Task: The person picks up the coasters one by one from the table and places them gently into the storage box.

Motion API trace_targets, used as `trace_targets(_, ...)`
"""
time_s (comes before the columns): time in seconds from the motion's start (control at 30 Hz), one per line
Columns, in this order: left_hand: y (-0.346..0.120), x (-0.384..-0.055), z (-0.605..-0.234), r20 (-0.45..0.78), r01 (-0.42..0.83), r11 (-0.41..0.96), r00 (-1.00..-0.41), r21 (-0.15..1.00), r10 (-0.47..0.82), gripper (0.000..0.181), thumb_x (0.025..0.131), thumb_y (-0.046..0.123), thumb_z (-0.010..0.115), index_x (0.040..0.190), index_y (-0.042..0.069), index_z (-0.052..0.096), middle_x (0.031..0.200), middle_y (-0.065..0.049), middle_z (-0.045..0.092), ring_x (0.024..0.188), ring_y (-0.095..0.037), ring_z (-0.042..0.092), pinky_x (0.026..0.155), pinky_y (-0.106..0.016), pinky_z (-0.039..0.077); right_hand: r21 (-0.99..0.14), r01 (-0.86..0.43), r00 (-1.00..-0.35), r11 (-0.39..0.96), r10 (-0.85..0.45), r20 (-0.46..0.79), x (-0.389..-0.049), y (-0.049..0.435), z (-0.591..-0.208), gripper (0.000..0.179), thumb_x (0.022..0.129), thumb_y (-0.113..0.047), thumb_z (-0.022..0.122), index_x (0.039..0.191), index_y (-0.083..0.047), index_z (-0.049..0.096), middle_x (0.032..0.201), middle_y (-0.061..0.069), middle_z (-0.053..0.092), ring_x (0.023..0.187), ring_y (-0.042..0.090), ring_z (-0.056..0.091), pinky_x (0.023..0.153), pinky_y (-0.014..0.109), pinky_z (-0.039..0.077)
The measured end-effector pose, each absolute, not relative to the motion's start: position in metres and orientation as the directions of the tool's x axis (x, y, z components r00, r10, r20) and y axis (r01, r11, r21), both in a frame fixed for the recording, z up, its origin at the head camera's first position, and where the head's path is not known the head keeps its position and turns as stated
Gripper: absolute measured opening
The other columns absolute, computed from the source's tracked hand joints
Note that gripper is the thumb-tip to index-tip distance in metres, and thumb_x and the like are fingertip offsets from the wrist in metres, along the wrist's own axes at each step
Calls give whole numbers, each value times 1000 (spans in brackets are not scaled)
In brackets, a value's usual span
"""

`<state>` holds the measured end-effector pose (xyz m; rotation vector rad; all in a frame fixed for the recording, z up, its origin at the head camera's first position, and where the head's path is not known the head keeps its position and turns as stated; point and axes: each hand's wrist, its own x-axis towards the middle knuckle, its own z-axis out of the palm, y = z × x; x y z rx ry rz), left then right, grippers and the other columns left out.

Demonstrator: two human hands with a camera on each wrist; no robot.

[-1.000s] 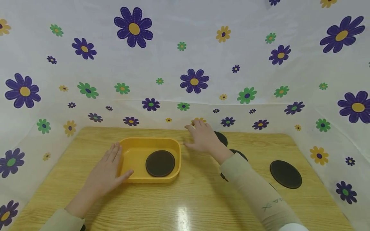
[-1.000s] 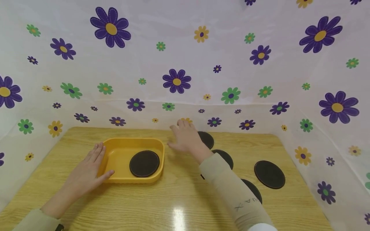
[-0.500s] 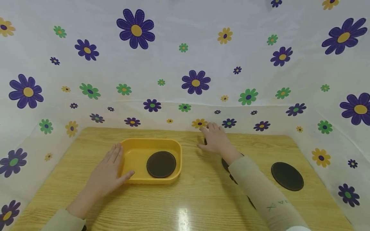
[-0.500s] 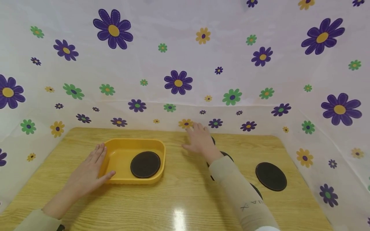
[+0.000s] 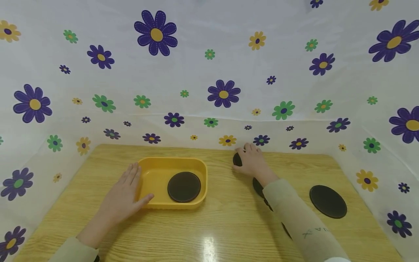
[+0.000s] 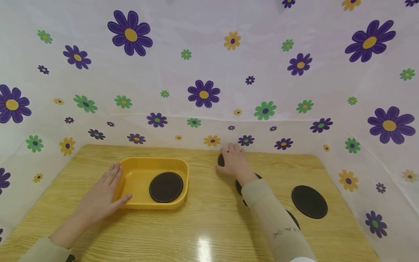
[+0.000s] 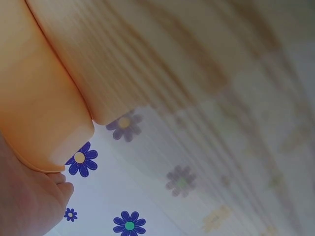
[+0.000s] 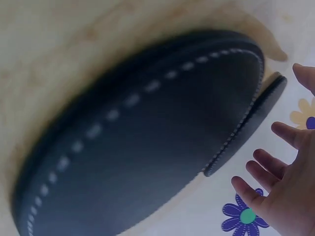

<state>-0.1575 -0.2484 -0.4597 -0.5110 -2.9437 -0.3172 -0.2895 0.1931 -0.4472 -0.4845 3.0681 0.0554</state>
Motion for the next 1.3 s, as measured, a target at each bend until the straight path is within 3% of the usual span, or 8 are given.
trace_targets(0.2, -248, -159, -460, 159, 345, 924, -934, 166, 320, 105, 100, 65, 58, 162, -13, 27, 173, -31, 20, 161, -51, 23, 130, -62, 28, 8, -283, -957, 959, -282, -65, -291, 198, -453, 79, 95, -57, 67, 151, -3, 51, 148, 31, 45, 143, 49, 42, 112, 69, 46)
trace_targets(0.63, -248, -158, -461, 174, 345, 922, -933, 175, 316, 102, 101, 62, 59, 161, -14, 28, 173, -31, 21, 161, -51, 23, 130, -62, 29, -131, -191, -969, 973, -208, -135, -295, 200, -462, 80, 97, -53, 64, 159, -7, 43, 157, 35, 36, 144, 56, 38, 111, 77, 43)
trace_targets(0.83, -248, -159, -460, 160, 346, 923, -934, 171, 320, 103, 101, 64, 57, 162, -14, 26, 172, -32, 20, 160, -51, 23, 131, -62, 28, -118, -178, -968, 977, -195, -156, -294, 197, -459, 81, 97, -54, 63, 159, -6, 41, 155, 38, 38, 144, 58, 39, 113, 76, 42)
trace_targets(1.13, -248, -159, -459, 156, 345, 922, -935, 178, 320, 104, 101, 64, 57, 162, -13, 25, 173, -33, 20, 161, -51, 22, 131, -61, 26, -106, -156, -978, 982, -168, -121, -292, 194, -457, 92, 85, -60, 69, 156, -7, 46, 149, 37, 43, 143, 55, 38, 110, 78, 42)
trace_targets(1.3, -247, -158, -458, 151, 341, 923, -937, 181, 316, 103, 101, 63, 57, 162, -14, 25, 173, -32, 20, 161, -51, 21, 131, -61, 28, -109, -174, -978, 979, -185, -96, -289, 192, -454, 91, 85, -61, 69, 157, -9, 45, 149, 35, 43, 142, 52, 39, 108, 75, 45)
